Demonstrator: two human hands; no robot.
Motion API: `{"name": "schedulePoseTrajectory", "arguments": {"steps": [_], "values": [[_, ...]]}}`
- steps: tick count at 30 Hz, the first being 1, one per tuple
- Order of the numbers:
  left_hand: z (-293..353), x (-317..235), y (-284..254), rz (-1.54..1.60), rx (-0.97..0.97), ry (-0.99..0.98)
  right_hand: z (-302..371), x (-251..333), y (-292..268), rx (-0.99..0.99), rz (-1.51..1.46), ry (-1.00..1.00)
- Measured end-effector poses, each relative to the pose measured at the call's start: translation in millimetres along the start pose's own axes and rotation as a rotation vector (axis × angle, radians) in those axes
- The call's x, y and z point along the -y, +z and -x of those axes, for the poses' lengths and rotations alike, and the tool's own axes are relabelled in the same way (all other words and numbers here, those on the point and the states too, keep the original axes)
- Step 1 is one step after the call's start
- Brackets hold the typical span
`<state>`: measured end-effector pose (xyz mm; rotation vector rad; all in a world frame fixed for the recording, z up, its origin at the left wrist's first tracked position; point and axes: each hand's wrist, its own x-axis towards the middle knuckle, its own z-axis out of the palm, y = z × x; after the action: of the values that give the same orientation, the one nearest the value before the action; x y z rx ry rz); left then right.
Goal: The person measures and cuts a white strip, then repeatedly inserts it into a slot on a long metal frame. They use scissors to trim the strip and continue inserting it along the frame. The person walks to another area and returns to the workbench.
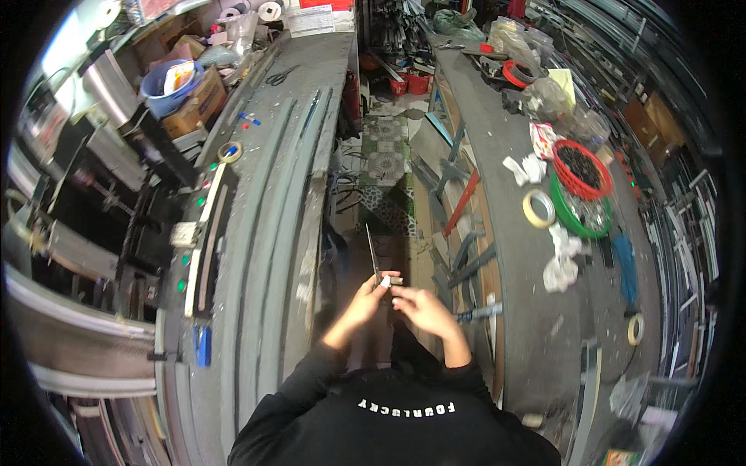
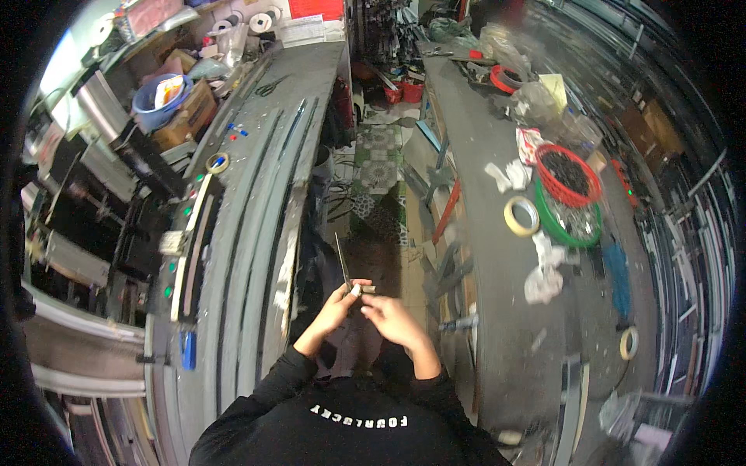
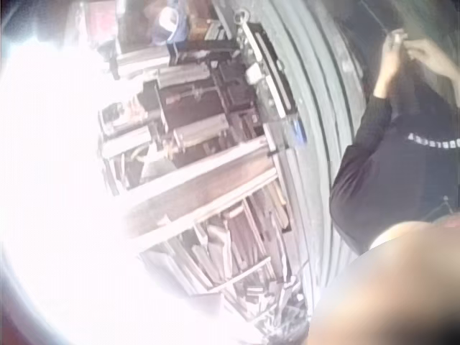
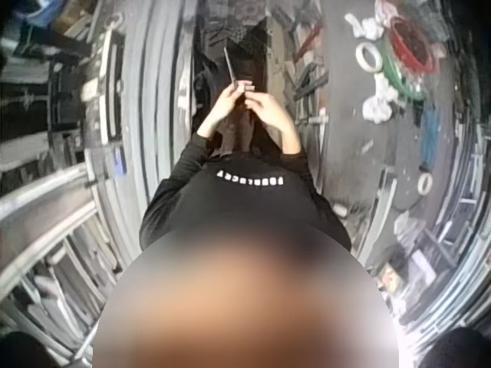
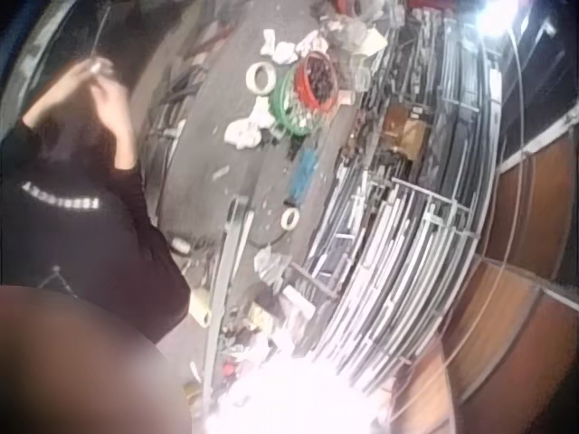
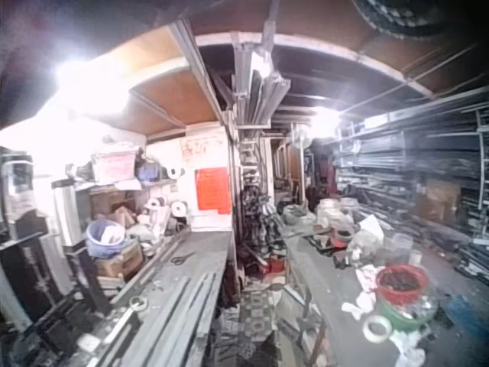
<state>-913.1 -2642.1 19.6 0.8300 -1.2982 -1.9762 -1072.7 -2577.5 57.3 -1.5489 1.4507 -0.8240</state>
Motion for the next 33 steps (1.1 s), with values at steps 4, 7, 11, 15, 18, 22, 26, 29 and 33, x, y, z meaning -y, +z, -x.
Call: {"name": "schedulePoseTrajectory", "arguments": {"steps": [4, 7, 11, 15, 18, 22, 26, 29, 33], "values": [[-115, -46, -33, 0.011, -0.180, -0.172, -118, -27, -119, -0.148, 0.129, 0.103], [-191, -131, -84, 0.115, -0.299, 0.294, -210, -41, -197, -0.297, 0.141, 0.184], [-291, -199, -167, 0.653, -0.945, 0.975, -334, -63, -243, -0.337, 0.046, 0.177], [-408, -151, -185, 0.432, -0.884, 0.432, -447, -83, -257, 0.057, 0.166, 0.180], [-494, -128, -186, 0.319, -0.638, -0.146, -536, -88, -268, 0.266, 0.312, 0.192], [-607, -186, -207, 0.112, -0.244, -0.056, -653, -80, -308, 0.255, 0.477, 0.168], [-718, -282, -232, -0.196, -0.235, 0.021, -759, -62, -366, 0.174, 0.064, 0.111], [-802, -340, -248, 0.441, 0.055, 0.063, -844, -55, -410, 0.295, -1.553, -0.239], [-912, -384, -268, 1.174, 0.454, 0.275, -967, -56, -472, 0.401, -1.965, -0.536]]}}
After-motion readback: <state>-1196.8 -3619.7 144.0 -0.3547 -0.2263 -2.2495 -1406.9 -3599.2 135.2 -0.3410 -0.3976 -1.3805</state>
